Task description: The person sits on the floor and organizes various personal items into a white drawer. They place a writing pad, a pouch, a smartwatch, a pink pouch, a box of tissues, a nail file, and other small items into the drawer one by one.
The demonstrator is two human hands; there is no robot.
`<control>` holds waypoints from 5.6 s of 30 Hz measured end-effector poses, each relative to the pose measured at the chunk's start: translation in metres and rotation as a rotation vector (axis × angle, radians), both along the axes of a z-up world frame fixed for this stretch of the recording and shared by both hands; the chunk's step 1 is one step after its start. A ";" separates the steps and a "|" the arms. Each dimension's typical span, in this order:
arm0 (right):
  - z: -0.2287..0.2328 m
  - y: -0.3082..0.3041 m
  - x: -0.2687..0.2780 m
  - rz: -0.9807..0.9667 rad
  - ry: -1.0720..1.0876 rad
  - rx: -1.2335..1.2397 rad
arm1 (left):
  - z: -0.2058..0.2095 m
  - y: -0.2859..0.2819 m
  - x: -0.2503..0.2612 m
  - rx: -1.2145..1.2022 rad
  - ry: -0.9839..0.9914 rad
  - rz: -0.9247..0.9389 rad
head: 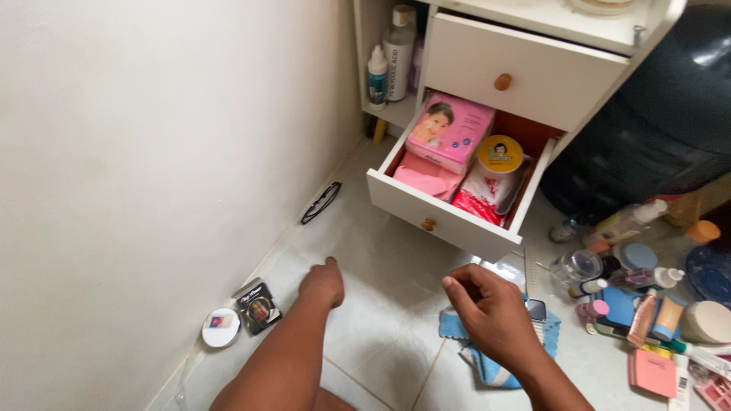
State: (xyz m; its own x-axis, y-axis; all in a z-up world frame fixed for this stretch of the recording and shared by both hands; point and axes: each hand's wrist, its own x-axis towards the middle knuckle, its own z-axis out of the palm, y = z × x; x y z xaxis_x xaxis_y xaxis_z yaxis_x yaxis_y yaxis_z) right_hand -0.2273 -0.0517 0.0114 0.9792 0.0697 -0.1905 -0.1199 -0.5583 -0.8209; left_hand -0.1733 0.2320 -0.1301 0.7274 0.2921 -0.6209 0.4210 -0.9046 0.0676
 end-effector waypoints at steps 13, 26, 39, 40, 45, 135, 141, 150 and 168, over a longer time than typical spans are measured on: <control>0.001 0.002 0.002 0.043 0.004 -0.098 | -0.004 0.044 0.023 -0.275 -0.065 0.268; 0.000 0.014 0.004 0.101 0.076 -0.217 | 0.041 0.027 0.009 -0.031 -0.047 0.128; -0.005 -0.001 0.004 0.095 -0.105 -0.114 | 0.022 0.036 0.035 -0.813 -0.388 0.454; -0.007 0.000 0.005 0.070 -0.007 -0.071 | 0.036 0.038 0.033 -0.985 -0.322 0.536; -0.016 0.016 0.009 0.028 0.188 0.287 | 0.097 0.020 0.015 -1.373 -0.206 0.596; 0.045 -0.119 0.059 -0.416 -0.170 0.543 | 0.177 -0.179 0.134 -1.002 -0.570 0.083; 0.047 -0.121 0.059 -0.373 -0.177 0.591 | 0.133 -0.213 0.172 -0.947 -0.778 0.130; 0.047 -0.125 0.061 -0.382 -0.145 0.612 | 0.123 -0.268 0.193 -0.886 -0.567 0.514; 0.046 -0.124 0.063 -0.372 -0.153 0.630 | 0.096 -0.287 0.192 -0.031 -0.897 -0.565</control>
